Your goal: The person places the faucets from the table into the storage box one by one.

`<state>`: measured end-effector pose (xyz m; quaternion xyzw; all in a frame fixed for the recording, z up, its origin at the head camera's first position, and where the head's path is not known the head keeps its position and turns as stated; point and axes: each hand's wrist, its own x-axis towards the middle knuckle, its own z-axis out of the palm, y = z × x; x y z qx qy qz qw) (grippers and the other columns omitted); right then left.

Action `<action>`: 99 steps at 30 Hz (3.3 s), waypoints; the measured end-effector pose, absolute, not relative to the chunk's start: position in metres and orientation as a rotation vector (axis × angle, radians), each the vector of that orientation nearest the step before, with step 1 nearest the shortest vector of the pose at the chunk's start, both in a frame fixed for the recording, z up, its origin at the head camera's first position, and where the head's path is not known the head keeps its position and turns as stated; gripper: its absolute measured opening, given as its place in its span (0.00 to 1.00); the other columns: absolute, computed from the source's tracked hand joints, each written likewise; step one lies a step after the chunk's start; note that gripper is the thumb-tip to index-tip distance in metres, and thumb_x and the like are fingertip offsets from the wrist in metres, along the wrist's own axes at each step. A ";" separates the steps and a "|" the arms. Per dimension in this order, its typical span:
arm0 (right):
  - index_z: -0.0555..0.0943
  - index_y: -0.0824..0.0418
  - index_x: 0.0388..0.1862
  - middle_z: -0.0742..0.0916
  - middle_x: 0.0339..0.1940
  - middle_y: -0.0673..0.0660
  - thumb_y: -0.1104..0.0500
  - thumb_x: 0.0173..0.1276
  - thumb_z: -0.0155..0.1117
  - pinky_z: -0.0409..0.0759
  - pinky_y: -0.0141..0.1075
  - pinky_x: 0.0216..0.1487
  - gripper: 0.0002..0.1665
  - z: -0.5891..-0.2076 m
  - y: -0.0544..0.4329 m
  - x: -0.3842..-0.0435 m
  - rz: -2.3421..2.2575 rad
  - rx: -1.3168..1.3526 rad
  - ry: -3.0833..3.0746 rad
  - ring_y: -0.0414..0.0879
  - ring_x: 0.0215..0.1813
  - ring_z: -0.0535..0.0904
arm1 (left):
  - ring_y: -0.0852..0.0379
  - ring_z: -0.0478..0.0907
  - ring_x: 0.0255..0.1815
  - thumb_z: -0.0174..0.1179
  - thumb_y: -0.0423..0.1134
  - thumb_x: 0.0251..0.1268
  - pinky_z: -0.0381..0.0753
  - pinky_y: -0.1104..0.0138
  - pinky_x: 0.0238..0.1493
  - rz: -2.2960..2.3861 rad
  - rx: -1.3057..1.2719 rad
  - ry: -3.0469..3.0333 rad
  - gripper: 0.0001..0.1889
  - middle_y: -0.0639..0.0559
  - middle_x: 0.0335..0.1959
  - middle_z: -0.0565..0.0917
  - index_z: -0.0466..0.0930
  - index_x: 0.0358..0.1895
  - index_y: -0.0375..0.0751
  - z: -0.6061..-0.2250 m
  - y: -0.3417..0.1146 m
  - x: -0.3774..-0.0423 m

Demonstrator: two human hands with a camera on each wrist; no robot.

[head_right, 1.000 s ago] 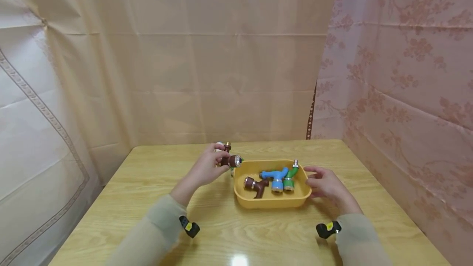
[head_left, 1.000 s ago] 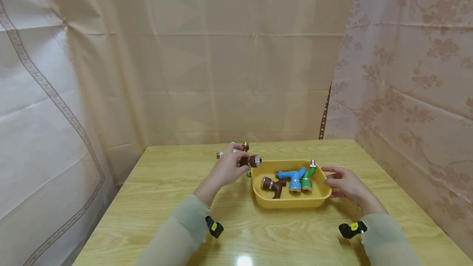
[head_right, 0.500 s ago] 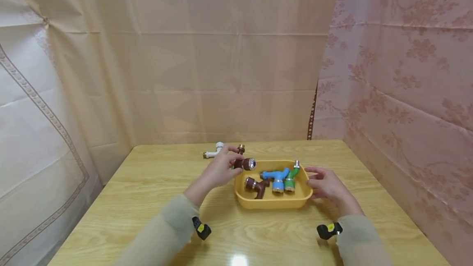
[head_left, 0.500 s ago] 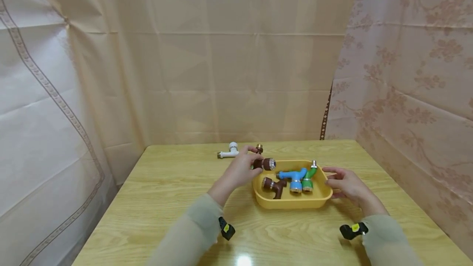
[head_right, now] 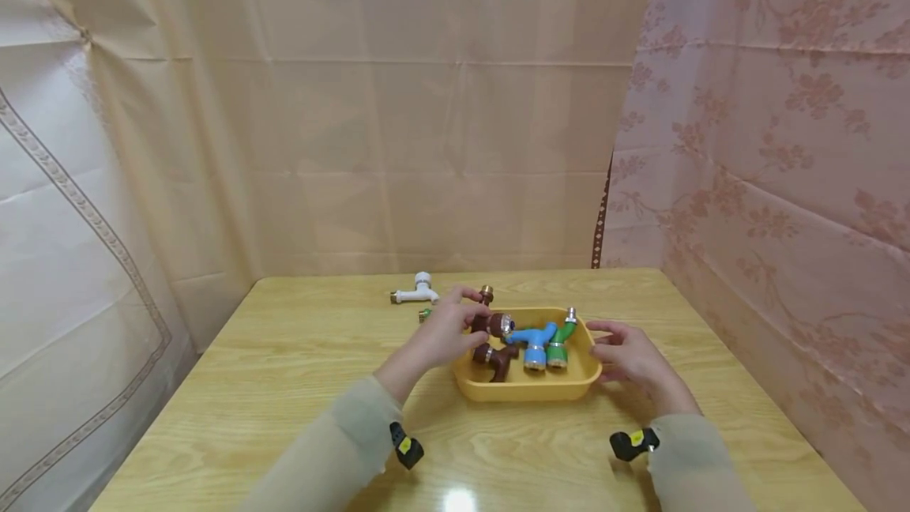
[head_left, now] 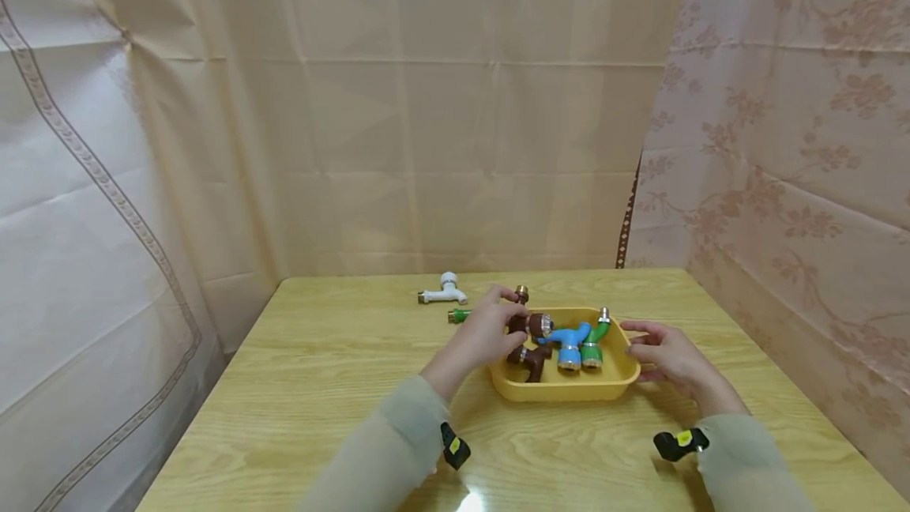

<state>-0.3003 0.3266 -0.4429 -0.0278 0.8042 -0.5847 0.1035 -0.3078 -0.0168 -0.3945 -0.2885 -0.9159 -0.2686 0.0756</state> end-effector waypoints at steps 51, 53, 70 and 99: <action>0.60 0.70 0.77 0.76 0.57 0.73 0.68 0.71 0.61 0.87 0.52 0.44 0.38 -0.445 0.328 -0.301 -1.721 -0.106 2.377 0.55 0.47 0.84 | 0.56 0.77 0.54 0.67 0.46 0.70 0.80 0.64 0.54 -0.850 -0.812 -2.799 0.20 0.53 0.66 0.72 0.81 0.62 0.47 -0.406 -0.005 -0.301; 0.60 0.70 0.77 0.76 0.57 0.72 0.68 0.72 0.61 0.87 0.52 0.44 0.38 -0.445 0.328 -0.301 -1.722 -0.105 2.374 0.55 0.47 0.84 | 0.55 0.77 0.56 0.67 0.46 0.70 0.79 0.63 0.56 -0.840 -0.798 -2.794 0.20 0.53 0.65 0.72 0.81 0.62 0.47 -0.404 -0.006 -0.302; 0.60 0.70 0.78 0.74 0.60 0.73 0.69 0.71 0.61 0.87 0.51 0.44 0.38 -0.446 0.329 -0.301 -1.728 -0.106 2.372 0.55 0.49 0.83 | 0.51 0.78 0.59 0.65 0.51 0.71 0.80 0.59 0.57 -0.833 -0.725 -2.777 0.24 0.52 0.69 0.71 0.78 0.65 0.48 -0.387 -0.031 -0.316; 0.60 0.71 0.77 0.75 0.57 0.74 0.67 0.72 0.62 0.87 0.51 0.42 0.38 -0.444 0.330 -0.302 -1.725 -0.124 2.362 0.54 0.46 0.84 | 0.50 0.74 0.63 0.65 0.49 0.71 0.77 0.56 0.62 -0.836 -0.611 -2.710 0.23 0.51 0.65 0.72 0.78 0.65 0.46 -0.360 -0.072 -0.336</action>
